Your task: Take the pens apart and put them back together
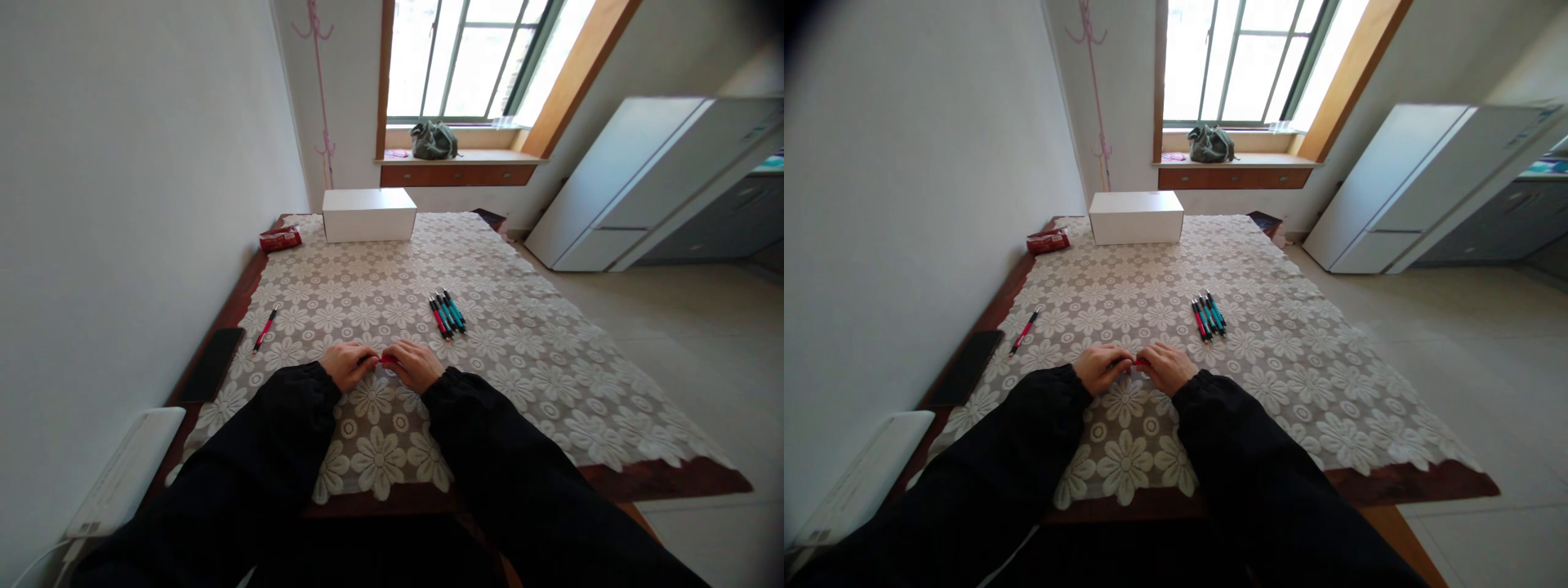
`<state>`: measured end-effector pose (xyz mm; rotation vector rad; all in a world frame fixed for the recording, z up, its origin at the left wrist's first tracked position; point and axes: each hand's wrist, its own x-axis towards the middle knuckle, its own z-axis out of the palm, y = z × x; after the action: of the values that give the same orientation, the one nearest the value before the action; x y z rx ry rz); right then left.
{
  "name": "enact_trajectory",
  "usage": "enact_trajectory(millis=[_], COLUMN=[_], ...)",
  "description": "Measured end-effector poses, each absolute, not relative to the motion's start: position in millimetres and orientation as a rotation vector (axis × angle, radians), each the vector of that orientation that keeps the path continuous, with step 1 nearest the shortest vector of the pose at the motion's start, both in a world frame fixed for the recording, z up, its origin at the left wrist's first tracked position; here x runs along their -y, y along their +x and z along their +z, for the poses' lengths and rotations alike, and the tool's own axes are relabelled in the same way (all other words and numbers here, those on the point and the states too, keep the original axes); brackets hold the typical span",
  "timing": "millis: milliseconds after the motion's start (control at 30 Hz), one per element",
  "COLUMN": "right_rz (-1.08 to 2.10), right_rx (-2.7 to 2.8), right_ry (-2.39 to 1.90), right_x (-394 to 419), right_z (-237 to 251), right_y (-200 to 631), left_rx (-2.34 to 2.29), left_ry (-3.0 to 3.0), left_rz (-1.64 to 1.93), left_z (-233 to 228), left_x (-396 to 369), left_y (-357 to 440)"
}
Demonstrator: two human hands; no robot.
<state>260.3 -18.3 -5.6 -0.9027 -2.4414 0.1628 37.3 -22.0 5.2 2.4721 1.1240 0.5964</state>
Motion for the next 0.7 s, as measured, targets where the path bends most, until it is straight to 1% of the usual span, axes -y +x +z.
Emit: enact_trajectory(millis=[233, 433, 700], right_rz=[0.097, -0.023, -0.052], right_rx=[2.460, 2.489, 2.490], right_ry=[-0.887, -0.884, -0.863], right_x=[20.1, 21.5, 21.5], right_z=[-3.6, -1.4, -1.0], right_y=[260.1, 258.4, 257.5], left_rx=[-1.105, -1.129, -1.151], left_ry=[2.483, 2.506, 2.479], left_rz=[0.605, 0.574, 0.552], left_z=[7.8, 8.4, 9.0], left_x=[22.5, 22.8, 22.9], left_y=[38.9, 39.5, 39.5])
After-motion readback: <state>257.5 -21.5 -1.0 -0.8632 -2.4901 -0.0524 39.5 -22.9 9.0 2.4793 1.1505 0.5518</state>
